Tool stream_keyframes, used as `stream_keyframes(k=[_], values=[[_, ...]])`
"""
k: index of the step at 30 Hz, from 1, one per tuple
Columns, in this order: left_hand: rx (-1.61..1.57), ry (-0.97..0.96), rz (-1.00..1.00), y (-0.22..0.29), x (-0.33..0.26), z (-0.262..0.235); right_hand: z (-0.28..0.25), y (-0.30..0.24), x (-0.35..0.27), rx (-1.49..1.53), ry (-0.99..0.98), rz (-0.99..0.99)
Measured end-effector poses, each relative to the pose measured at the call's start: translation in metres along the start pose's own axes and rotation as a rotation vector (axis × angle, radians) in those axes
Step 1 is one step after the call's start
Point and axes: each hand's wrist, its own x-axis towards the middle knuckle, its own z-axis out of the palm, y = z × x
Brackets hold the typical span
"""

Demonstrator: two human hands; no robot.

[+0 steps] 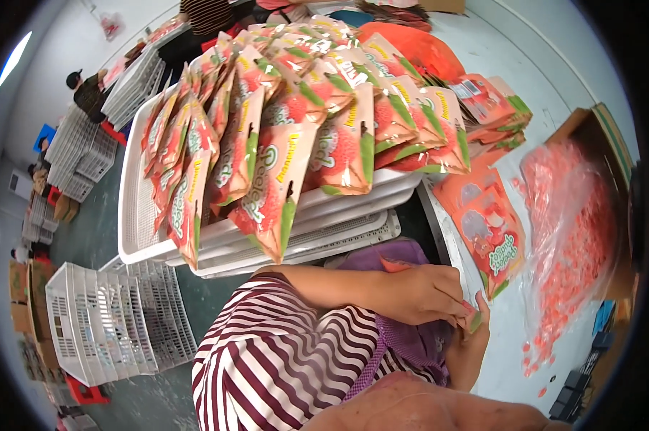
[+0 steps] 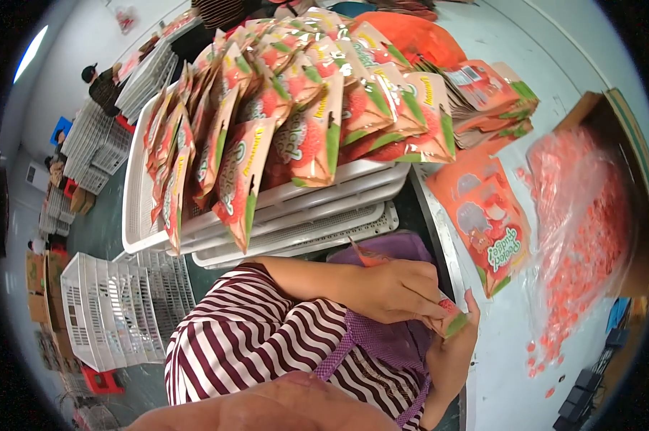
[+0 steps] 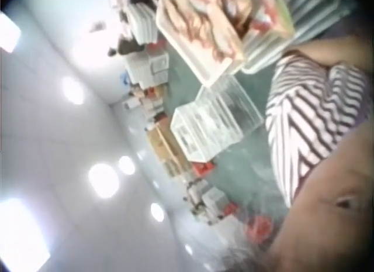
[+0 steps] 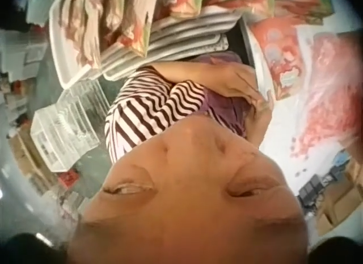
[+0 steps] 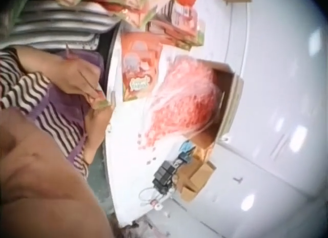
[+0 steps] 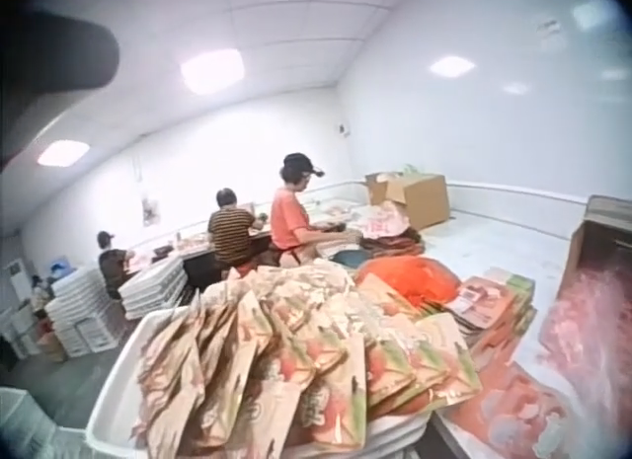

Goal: The person is manually packaging small pink candies into pre-printed plastic bags at a workstation.

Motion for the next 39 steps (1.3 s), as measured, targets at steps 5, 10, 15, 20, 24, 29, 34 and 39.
stream_keyframes(k=[5,10,15,20,24,29,34,39], values=[[0.009,0.037,-0.051,-0.002,-0.004,-0.017,-0.002,-0.015,0.017,0.017,0.083,-0.062],[-0.030,0.065,-0.079,0.004,-0.010,-0.025,0.002,-0.016,0.023,-0.032,-0.049,-0.123],[-0.036,0.045,-0.121,0.009,-0.013,-0.033,-0.001,-0.012,0.020,-0.055,-0.021,-0.176],[-0.138,0.219,-0.193,0.004,-0.014,-0.044,0.012,-0.003,0.007,0.133,0.676,-0.104],[-0.260,0.195,-0.324,0.011,-0.011,-0.045,0.010,0.016,-0.011,0.561,0.367,0.338],[-0.331,0.060,-0.481,0.012,-0.008,-0.049,0.011,0.013,-0.005,0.618,0.469,0.261],[-0.237,0.072,-0.501,0.009,-0.017,-0.046,0.007,0.013,-0.006,0.568,0.374,0.249],[-0.149,0.105,-0.466,0.009,-0.018,-0.049,0.009,0.011,-0.008,0.514,0.407,0.222]])
